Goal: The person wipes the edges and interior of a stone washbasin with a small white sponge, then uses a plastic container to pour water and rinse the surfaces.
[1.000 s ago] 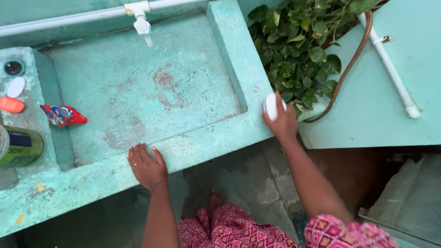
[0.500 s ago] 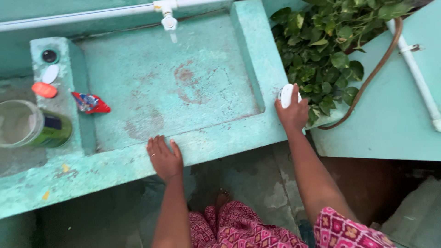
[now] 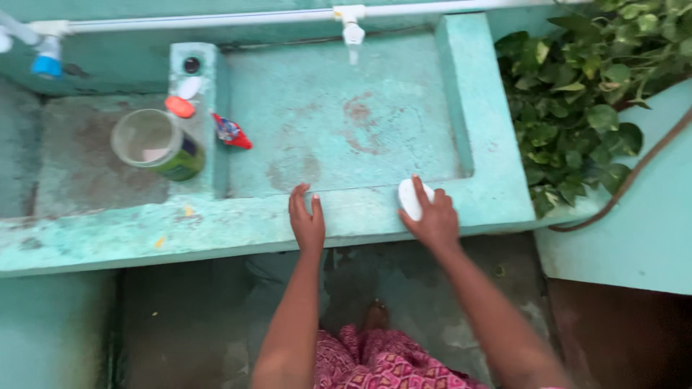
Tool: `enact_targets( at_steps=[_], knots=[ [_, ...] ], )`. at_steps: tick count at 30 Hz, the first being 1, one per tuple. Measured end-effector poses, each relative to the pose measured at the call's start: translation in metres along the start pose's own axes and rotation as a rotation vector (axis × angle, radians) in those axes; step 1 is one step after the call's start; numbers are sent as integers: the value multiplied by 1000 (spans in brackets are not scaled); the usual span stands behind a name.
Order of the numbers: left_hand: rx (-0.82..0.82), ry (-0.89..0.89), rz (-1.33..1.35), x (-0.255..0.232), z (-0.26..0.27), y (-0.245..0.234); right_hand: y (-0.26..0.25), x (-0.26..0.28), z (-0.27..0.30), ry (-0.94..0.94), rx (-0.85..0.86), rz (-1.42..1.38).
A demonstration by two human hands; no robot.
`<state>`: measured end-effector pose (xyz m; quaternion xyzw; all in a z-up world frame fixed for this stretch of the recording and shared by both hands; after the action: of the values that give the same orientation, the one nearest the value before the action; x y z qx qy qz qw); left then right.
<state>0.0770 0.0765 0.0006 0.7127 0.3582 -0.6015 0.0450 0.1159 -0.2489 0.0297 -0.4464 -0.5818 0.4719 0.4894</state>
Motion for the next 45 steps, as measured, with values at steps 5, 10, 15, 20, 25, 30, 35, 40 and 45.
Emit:
enact_targets(
  at_steps=[5, 10, 15, 20, 25, 30, 35, 40, 45],
  knots=[
    [-298, -10, 9, 70, -68, -103, 1, -106, -7, 317, 30, 44],
    [-516, -610, 602, 116, -137, -192, -1, -104, -2, 572, -20, 11],
    [-447, -729, 862, 125, -190, -194, 15, 58, 0, 290, -62, 8],
    [-410, -500, 834, 131, -217, -203, -8, 132, 8, 38, -175, 81],
    [-309, -552, 699, 97, -200, -234, -17, 136, 9, 22, -214, 89],
    [-159, -617, 577, 70, -162, -281, -16, 137, 10, 30, -243, 100],
    [-138, -606, 377, 51, -152, -330, -17, 137, 11, 41, -261, 128],
    [-115, -435, -286, 32, -170, -366, -16, 139, 12, 26, -298, 148],
    [-174, 145, -610, 22, -198, -335, -18, 143, 12, 7, -333, 164]
  ],
)
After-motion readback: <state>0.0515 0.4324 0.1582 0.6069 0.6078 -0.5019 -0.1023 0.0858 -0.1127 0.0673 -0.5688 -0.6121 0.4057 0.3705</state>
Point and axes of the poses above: each hand's wrist, its own z-axis away from the middle knuckle, its own y-axis out of the palm, x = y × z, the point moved 9 cm from there along -z, towards the middle knuckle, and after that the axes turned 3 degrees about z, right-handed, at the moved point
